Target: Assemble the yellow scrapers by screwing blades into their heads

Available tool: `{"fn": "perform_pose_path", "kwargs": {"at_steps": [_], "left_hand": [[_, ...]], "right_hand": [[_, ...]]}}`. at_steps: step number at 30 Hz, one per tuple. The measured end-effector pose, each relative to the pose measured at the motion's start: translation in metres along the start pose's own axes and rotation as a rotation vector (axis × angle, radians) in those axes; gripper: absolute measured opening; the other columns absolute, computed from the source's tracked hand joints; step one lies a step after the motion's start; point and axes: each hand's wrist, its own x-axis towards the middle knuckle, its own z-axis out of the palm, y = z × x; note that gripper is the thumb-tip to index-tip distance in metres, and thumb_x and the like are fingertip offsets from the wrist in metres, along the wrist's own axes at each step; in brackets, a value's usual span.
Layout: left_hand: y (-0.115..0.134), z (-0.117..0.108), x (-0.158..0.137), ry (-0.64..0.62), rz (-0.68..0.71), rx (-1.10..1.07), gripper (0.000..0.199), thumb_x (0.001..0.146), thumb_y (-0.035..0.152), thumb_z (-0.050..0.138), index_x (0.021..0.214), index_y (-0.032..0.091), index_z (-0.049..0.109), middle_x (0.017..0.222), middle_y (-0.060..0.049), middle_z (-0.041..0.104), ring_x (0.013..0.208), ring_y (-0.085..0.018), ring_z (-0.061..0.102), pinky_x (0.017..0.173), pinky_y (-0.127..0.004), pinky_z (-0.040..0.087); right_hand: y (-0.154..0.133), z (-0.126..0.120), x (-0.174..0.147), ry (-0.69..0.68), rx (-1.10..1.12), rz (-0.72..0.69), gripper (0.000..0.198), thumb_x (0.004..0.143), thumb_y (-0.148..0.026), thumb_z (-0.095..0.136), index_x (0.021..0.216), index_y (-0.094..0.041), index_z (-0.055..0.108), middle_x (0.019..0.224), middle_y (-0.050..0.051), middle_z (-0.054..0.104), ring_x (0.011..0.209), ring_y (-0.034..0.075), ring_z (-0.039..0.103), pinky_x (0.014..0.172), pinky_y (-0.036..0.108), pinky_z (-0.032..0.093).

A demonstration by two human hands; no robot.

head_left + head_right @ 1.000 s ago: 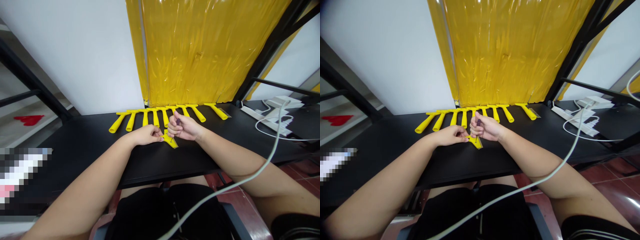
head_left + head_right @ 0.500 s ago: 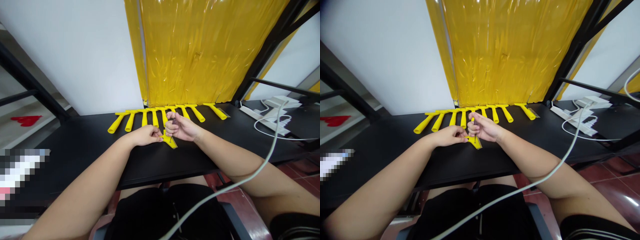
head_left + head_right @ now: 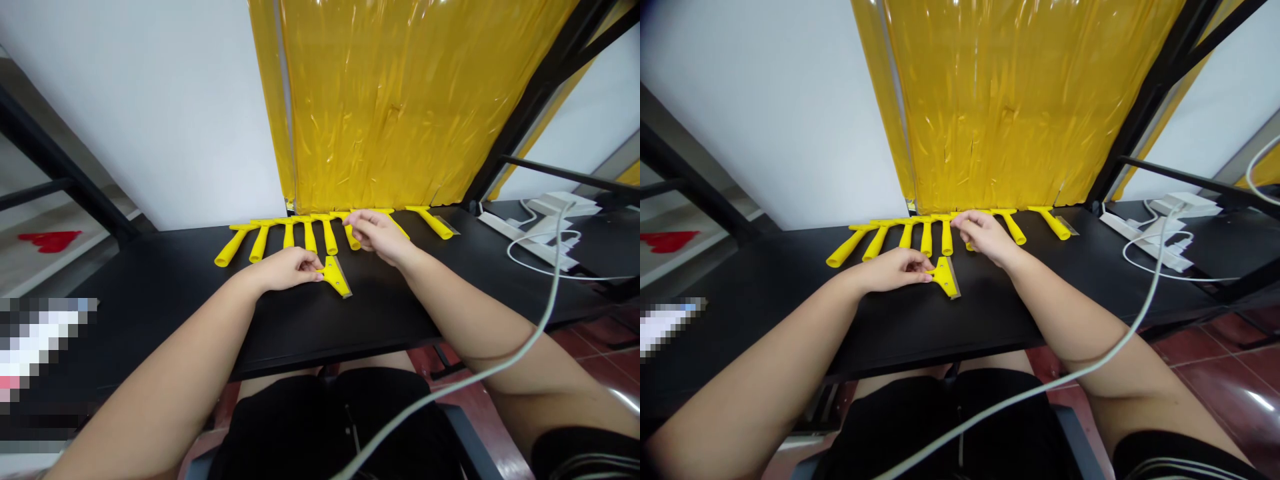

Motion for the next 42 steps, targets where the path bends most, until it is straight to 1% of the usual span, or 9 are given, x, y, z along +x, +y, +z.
{"fn": "perform_pose_path", "kwargs": {"at_steps": [2,4,8,11,15,21,30,36,42], "left_hand": [[0.002,-0.002,-0.002,0.015,0.004,-0.011,0.036,0.086,0.049,0.072,0.102,0.017,0.074,0.093,-0.005,0.077,0.084,-0.019,0.069,0.077,-0.029,0.051],[0.004,-0.003,-0.003,0.036,0.004,-0.003,0.036,0.086,0.049,0.072,0.102,0.017,0.074,0.09,-0.005,0.077,0.082,-0.019,0.069,0.076,-0.03,0.051],[0.005,-0.004,-0.003,0.06,0.011,0.022,0.035,0.085,0.048,0.073,0.102,0.017,0.074,0.09,-0.005,0.076,0.08,-0.019,0.068,0.074,-0.03,0.05],[0.003,-0.004,-0.001,0.057,0.016,0.01,0.035,0.084,0.047,0.074,0.102,0.017,0.074,0.093,-0.005,0.077,0.083,-0.019,0.069,0.076,-0.031,0.051],[-0.001,-0.003,0.001,0.059,0.046,0.017,0.036,0.085,0.047,0.074,0.105,0.017,0.075,0.097,-0.006,0.077,0.086,-0.02,0.069,0.077,-0.031,0.051],[-0.002,-0.003,0.002,0.06,0.1,0.033,0.033,0.087,0.047,0.072,0.104,0.018,0.075,0.097,-0.005,0.076,0.083,-0.018,0.067,0.074,-0.03,0.049],[0.012,-0.004,-0.002,0.175,0.246,0.086,0.024,0.089,0.041,0.073,0.098,0.019,0.074,0.099,-0.006,0.074,0.089,-0.019,0.067,0.08,-0.032,0.051],[0.003,-0.016,-0.008,0.352,0.114,0.08,0.031,0.092,0.046,0.068,0.104,0.019,0.075,0.099,-0.007,0.077,0.088,-0.02,0.07,0.08,-0.033,0.053],[-0.004,-0.02,-0.007,0.393,0.025,0.065,0.038,0.089,0.053,0.068,0.105,0.019,0.076,0.104,-0.007,0.078,0.094,-0.023,0.071,0.086,-0.036,0.056]], "right_hand": [[0.006,-0.001,0.001,0.016,-0.293,-0.028,0.013,0.088,-0.03,0.071,0.094,-0.019,0.068,0.067,-0.003,0.057,0.057,0.01,0.046,0.056,0.024,0.036],[0.01,0.002,0.001,-0.01,-0.481,0.004,0.011,0.086,-0.022,0.07,0.097,-0.018,0.07,0.071,-0.002,0.061,0.065,0.012,0.053,0.063,0.025,0.04],[0.013,0.006,0.0,-0.013,-0.601,0.186,0.024,0.084,-0.017,0.07,0.108,-0.017,0.071,0.077,0.0,0.066,0.069,0.014,0.058,0.067,0.027,0.044],[0.013,0.009,0.0,-0.054,-0.554,0.312,0.03,0.081,-0.013,0.074,0.11,-0.017,0.071,0.081,0.002,0.071,0.074,0.016,0.063,0.07,0.027,0.047],[0.009,0.015,-0.001,-0.104,-0.427,0.372,0.026,0.083,-0.009,0.071,0.108,-0.016,0.07,0.08,0.003,0.073,0.074,0.014,0.065,0.071,0.026,0.049],[0.002,0.019,-0.004,-0.073,-0.404,0.357,0.019,0.079,-0.007,0.07,0.095,-0.017,0.073,0.071,-0.002,0.068,0.064,0.011,0.058,0.062,0.023,0.046],[0.01,0.012,0.0,-0.067,-0.429,0.312,0.012,0.075,-0.007,0.071,0.077,-0.018,0.074,0.078,0.002,0.075,0.071,0.012,0.065,0.069,0.022,0.05],[0.007,-0.001,0.001,-0.028,-0.461,0.335,0.012,0.076,-0.007,0.068,0.079,-0.017,0.074,0.076,0.003,0.075,0.059,0.011,0.061,0.061,0.023,0.051],[0.013,0.015,0.0,-0.122,-0.442,0.437,0.011,0.078,-0.005,0.072,0.076,-0.016,0.07,0.073,0.004,0.075,0.057,0.012,0.066,0.064,0.025,0.056]]}}
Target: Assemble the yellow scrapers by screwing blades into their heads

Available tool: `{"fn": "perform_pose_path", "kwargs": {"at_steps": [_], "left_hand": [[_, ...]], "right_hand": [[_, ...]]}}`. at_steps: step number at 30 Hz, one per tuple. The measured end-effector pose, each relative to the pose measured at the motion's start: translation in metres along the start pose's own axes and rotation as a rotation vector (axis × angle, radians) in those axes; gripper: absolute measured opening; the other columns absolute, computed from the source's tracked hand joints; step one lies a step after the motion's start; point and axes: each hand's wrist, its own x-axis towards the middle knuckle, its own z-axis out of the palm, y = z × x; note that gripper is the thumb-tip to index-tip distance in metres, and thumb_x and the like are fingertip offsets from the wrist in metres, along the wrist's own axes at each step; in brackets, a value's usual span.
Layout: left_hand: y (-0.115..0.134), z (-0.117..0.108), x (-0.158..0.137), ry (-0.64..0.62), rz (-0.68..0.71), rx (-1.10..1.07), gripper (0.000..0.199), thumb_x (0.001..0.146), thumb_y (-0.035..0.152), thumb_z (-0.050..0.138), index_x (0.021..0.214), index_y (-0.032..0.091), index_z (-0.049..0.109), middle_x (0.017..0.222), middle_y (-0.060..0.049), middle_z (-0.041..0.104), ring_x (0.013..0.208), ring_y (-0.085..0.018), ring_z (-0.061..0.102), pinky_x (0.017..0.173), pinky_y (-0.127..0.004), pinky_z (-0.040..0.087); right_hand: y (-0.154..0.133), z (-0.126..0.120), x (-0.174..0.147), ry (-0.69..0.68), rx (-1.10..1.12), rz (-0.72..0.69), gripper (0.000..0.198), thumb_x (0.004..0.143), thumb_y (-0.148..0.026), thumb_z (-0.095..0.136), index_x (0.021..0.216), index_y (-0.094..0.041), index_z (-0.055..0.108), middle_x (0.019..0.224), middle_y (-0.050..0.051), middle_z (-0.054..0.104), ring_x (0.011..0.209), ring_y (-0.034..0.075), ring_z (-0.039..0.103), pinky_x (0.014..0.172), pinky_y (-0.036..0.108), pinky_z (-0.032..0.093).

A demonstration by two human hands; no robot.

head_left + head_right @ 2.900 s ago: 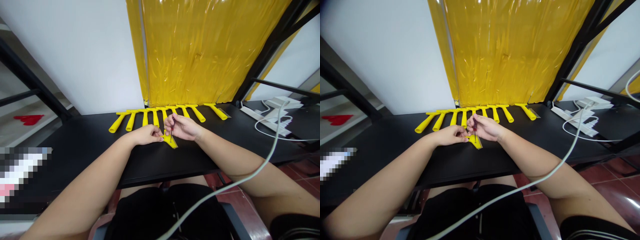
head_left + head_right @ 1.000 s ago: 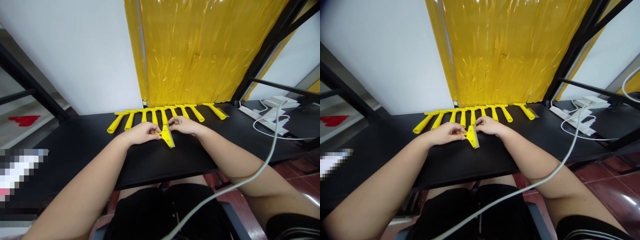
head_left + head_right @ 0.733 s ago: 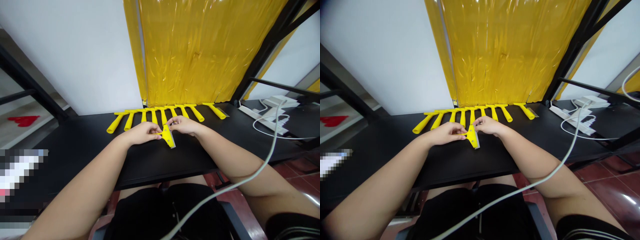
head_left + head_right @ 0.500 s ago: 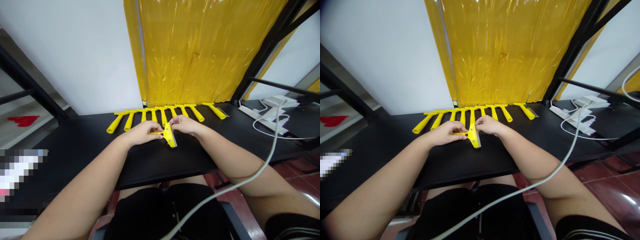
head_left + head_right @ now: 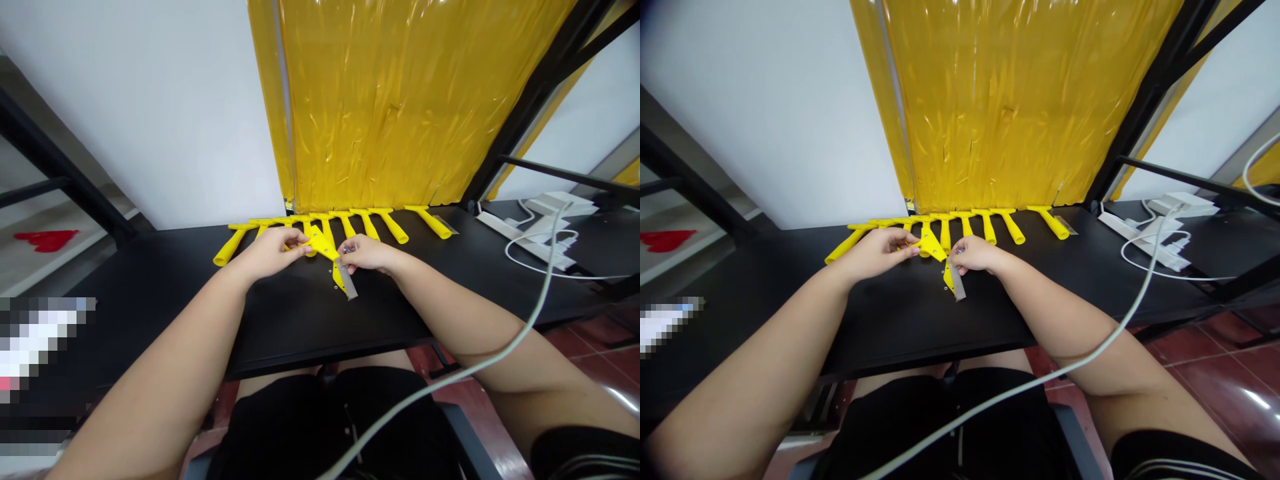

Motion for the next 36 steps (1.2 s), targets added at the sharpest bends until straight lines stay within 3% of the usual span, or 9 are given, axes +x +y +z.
{"fn": "perform_pose_path", "kwargs": {"at_steps": [10,13,16,20,24,30,36], "left_hand": [[-0.002,0.001,0.001,-0.022,-0.019,-0.008,0.038,0.088,0.051,0.068,0.107,0.019,0.076,0.1,-0.007,0.078,0.09,-0.022,0.07,0.084,-0.035,0.054],[-0.003,0.001,0.001,-0.021,-0.017,-0.008,0.038,0.089,0.051,0.068,0.108,0.019,0.076,0.101,-0.007,0.078,0.09,-0.022,0.07,0.084,-0.035,0.054],[-0.005,0.001,0.001,-0.026,-0.011,-0.016,0.039,0.089,0.051,0.069,0.108,0.018,0.076,0.1,-0.008,0.078,0.089,-0.021,0.071,0.083,-0.035,0.055],[-0.006,0.0,0.001,-0.029,-0.008,-0.007,0.039,0.088,0.051,0.069,0.108,0.018,0.076,0.1,-0.008,0.078,0.087,-0.021,0.07,0.082,-0.035,0.055],[-0.007,-0.004,0.0,-0.025,0.002,-0.019,0.039,0.088,0.051,0.069,0.109,0.018,0.077,0.1,-0.008,0.078,0.086,-0.02,0.069,0.082,-0.035,0.055],[-0.015,-0.012,-0.002,-0.05,0.007,-0.081,0.043,0.087,0.053,0.071,0.11,0.017,0.076,0.096,-0.008,0.077,0.083,-0.02,0.07,0.079,-0.034,0.056],[-0.021,-0.016,-0.002,-0.028,-0.009,-0.099,0.043,0.088,0.052,0.071,0.112,0.017,0.074,0.095,-0.008,0.078,0.082,-0.02,0.071,0.08,-0.035,0.057]], "right_hand": [[-0.002,0.012,0.004,-0.014,-0.063,0.001,0.009,0.076,-0.007,0.071,0.076,-0.016,0.069,0.067,0.001,0.071,0.059,0.012,0.066,0.059,0.022,0.048],[-0.002,0.013,0.004,-0.021,-0.152,0.001,0.006,0.077,-0.012,0.072,0.08,-0.016,0.069,0.067,0.001,0.071,0.06,0.013,0.067,0.059,0.023,0.046],[-0.002,0.012,0.001,0.003,-0.278,-0.017,0.015,0.078,-0.019,0.077,0.09,-0.017,0.068,0.071,0.0,0.072,0.058,0.013,0.067,0.059,0.024,0.046],[-0.005,0.01,-0.012,0.067,-0.463,-0.221,0.016,0.083,-0.028,0.076,0.094,-0.018,0.071,0.078,0.001,0.071,0.067,0.015,0.064,0.064,0.026,0.046],[-0.01,0.014,-0.03,0.002,-0.601,-0.486,0.019,0.086,-0.029,0.075,0.102,-0.019,0.076,0.099,0.006,0.07,0.08,0.016,0.064,0.076,0.029,0.05],[-0.011,0.028,-0.046,0.033,-0.726,-0.549,0.038,0.09,-0.042,0.076,0.121,-0.02,0.077,0.108,0.01,0.066,0.093,0.022,0.066,0.088,0.035,0.053],[-0.009,0.047,-0.059,0.069,-0.788,-0.6,0.03,0.092,-0.031,0.073,0.118,-0.017,0.079,0.109,0.012,0.069,0.1,0.024,0.068,0.096,0.037,0.054]]}}
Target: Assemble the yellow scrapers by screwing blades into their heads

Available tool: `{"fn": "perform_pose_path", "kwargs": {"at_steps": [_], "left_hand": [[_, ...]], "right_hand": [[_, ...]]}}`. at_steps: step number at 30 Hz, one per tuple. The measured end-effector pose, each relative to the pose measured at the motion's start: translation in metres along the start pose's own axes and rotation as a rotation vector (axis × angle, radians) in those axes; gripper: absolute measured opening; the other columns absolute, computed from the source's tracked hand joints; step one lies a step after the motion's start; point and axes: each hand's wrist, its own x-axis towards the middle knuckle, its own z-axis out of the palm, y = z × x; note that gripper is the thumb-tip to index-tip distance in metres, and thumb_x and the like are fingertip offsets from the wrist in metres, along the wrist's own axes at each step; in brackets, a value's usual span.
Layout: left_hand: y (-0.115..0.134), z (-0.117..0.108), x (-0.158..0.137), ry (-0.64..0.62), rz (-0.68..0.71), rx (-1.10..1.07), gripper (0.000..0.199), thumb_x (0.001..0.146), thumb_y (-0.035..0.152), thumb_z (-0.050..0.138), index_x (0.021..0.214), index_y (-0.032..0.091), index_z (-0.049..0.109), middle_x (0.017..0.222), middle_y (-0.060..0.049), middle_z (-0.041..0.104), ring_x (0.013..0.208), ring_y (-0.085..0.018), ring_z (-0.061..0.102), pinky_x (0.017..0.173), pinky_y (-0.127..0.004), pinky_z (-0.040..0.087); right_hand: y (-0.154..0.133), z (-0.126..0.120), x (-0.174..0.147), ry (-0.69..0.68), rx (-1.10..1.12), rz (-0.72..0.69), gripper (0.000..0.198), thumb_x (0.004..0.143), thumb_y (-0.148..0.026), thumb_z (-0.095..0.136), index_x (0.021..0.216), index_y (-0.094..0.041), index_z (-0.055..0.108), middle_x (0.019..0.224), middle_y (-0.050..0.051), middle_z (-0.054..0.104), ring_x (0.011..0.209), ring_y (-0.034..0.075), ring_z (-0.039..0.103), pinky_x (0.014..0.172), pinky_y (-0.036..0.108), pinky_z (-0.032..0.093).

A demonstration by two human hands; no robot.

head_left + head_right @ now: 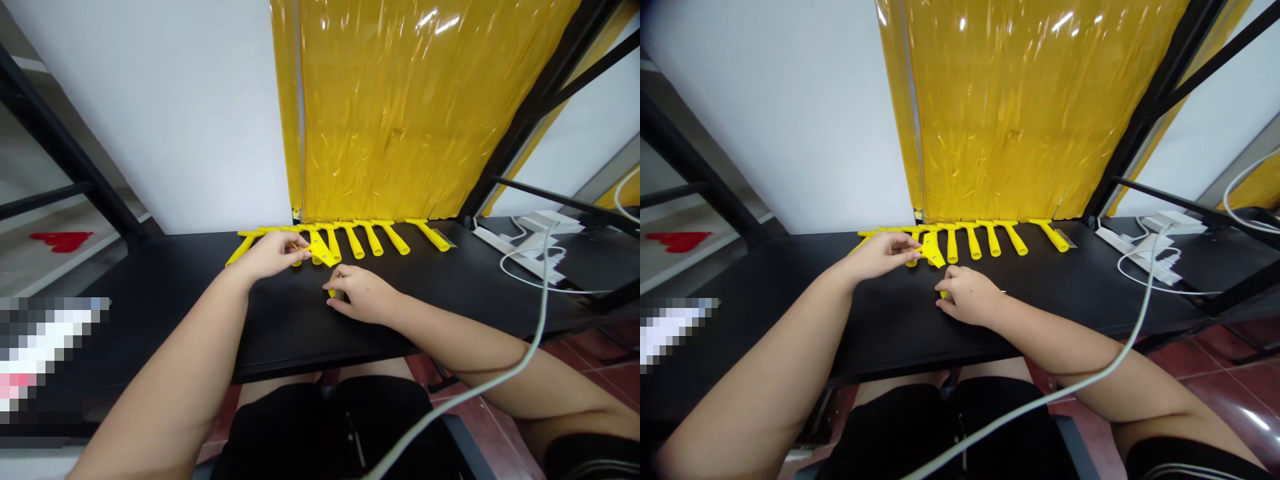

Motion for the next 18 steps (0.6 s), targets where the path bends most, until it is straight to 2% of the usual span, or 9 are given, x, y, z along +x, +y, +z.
{"fn": "perform_pose_path", "kwargs": {"at_steps": [4,11,18], "left_hand": [[0.001,0.002,0.0,-0.019,0.006,0.048,0.04,0.087,0.05,0.071,0.11,0.017,0.075,0.096,-0.008,0.078,0.081,-0.02,0.071,0.079,-0.034,0.057],[0.003,0.003,0.001,-0.043,-0.006,0.087,0.041,0.086,0.052,0.07,0.109,0.018,0.076,0.096,-0.008,0.078,0.083,-0.021,0.071,0.079,-0.035,0.057],[0.004,0.004,0.0,-0.056,-0.023,0.096,0.044,0.085,0.056,0.071,0.108,0.02,0.075,0.103,-0.008,0.079,0.09,-0.023,0.072,0.082,-0.036,0.057]], "right_hand": [[0.0,0.003,-0.007,0.015,-0.105,0.009,0.029,0.094,-0.025,0.067,0.12,-0.017,0.079,0.109,0.013,0.072,0.102,0.026,0.067,0.097,0.04,0.054],[0.021,0.002,-0.025,0.052,-0.162,-0.008,0.031,0.096,-0.015,0.057,0.117,-0.016,0.08,0.108,0.013,0.076,0.098,0.026,0.068,0.097,0.041,0.053],[0.053,-0.009,-0.068,0.113,-0.179,0.07,0.033,0.095,-0.013,0.057,0.12,-0.017,0.078,0.113,0.012,0.078,0.1,0.028,0.071,0.098,0.044,0.055]]}}
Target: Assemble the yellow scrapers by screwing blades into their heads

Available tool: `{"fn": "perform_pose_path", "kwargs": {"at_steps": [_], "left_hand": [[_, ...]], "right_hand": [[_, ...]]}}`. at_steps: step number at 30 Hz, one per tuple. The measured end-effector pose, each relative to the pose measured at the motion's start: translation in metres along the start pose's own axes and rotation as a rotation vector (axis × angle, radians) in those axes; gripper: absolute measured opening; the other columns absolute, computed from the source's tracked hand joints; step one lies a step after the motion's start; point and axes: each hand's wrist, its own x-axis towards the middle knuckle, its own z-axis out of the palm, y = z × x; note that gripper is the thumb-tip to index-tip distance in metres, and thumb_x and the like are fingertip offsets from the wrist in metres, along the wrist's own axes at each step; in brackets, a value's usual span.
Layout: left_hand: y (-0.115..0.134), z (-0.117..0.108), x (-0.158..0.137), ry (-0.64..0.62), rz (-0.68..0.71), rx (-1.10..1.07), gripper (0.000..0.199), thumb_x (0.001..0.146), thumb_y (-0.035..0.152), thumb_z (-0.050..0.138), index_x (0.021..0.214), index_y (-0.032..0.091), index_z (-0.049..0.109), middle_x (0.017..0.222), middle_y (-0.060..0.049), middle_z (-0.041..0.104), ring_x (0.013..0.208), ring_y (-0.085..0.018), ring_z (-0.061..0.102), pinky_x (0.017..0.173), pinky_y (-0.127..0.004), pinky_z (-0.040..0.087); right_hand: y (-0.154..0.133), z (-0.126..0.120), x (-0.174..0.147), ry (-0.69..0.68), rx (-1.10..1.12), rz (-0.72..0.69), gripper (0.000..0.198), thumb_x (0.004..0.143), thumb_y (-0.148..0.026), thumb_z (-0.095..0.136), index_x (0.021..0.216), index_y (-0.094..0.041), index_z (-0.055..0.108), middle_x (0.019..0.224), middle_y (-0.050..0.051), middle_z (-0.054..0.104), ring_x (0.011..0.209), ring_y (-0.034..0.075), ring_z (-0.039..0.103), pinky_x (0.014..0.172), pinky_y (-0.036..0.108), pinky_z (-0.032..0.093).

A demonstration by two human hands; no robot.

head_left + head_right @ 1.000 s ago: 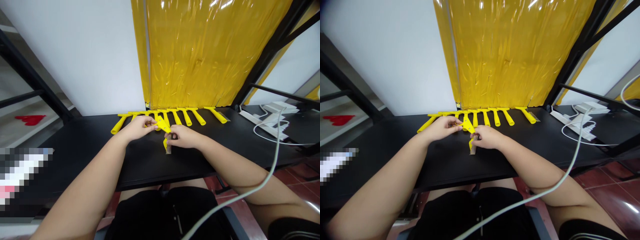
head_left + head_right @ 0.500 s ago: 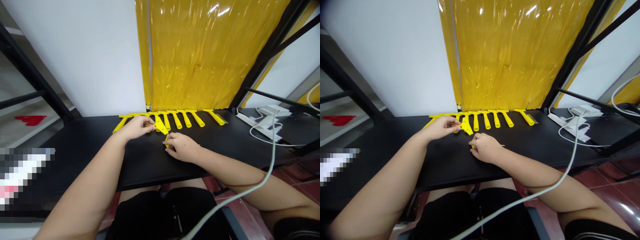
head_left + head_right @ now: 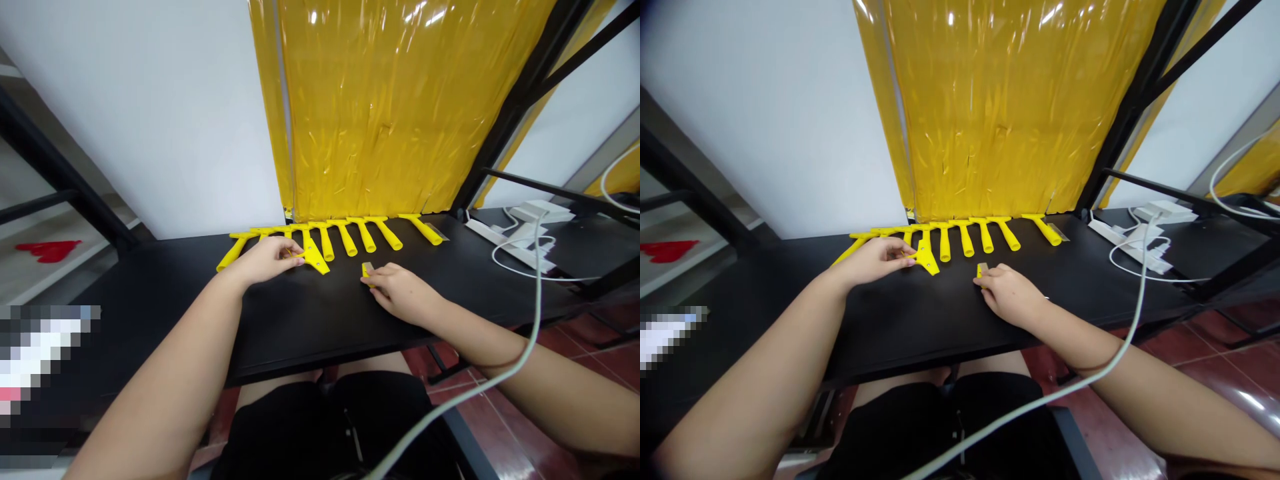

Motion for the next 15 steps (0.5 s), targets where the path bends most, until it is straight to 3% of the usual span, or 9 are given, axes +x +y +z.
{"fn": "perform_pose_path", "kwargs": {"at_steps": [8,15], "left_hand": [[0.006,0.002,0.0,-0.041,0.004,0.0,0.043,0.086,0.057,0.07,0.107,0.019,0.075,0.098,-0.007,0.08,0.086,-0.023,0.073,0.079,-0.035,0.057],[0.008,0.005,0.001,-0.072,-0.018,0.01,0.042,0.086,0.055,0.07,0.108,0.019,0.074,0.101,-0.008,0.079,0.089,-0.022,0.073,0.08,-0.035,0.056]], "right_hand": [[0.086,-0.009,-0.044,0.056,-0.105,0.2,0.033,0.091,-0.01,0.058,0.114,-0.015,0.08,0.112,0.014,0.08,0.101,0.029,0.075,0.097,0.042,0.058],[0.149,-0.01,-0.018,-0.051,-0.212,0.317,0.035,0.094,-0.013,0.054,0.116,-0.016,0.081,0.119,0.012,0.079,0.109,0.027,0.076,0.102,0.035,0.057]]}}
